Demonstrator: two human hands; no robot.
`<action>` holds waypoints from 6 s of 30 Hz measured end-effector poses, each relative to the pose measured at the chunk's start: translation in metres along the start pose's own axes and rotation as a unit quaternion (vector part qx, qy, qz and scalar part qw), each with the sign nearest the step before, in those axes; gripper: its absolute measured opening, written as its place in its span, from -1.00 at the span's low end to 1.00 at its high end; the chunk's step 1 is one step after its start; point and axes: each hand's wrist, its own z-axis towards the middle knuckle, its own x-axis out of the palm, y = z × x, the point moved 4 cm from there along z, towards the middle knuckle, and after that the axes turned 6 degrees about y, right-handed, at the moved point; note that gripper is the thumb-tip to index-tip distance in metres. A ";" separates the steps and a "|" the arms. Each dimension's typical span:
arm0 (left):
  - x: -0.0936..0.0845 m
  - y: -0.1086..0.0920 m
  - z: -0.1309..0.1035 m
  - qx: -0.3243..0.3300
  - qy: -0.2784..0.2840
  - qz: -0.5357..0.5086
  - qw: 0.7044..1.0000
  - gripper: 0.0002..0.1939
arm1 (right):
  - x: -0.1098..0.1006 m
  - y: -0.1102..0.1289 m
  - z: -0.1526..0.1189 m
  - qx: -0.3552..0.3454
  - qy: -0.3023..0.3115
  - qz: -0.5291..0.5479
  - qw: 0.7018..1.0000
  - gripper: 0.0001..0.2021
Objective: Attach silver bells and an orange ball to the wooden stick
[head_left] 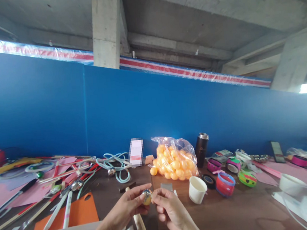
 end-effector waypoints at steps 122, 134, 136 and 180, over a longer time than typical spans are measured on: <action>-0.107 0.000 0.003 0.244 -0.364 -0.218 0.872 -0.81 | 0.014 -0.020 0.005 -0.283 -0.087 -0.593 0.748 -0.66; -0.109 0.003 0.003 0.234 -0.386 -0.226 0.863 -0.86 | 0.018 -0.020 0.004 -0.276 -0.077 -0.592 0.754 -0.65; -0.108 0.002 0.002 0.235 -0.388 -0.228 0.861 -0.87 | 0.019 -0.020 0.004 -0.282 -0.090 -0.583 0.756 -0.65; -0.117 0.009 0.004 0.205 -0.407 -0.215 0.864 -0.87 | 0.023 -0.023 0.003 -0.278 -0.072 -0.584 0.759 -0.69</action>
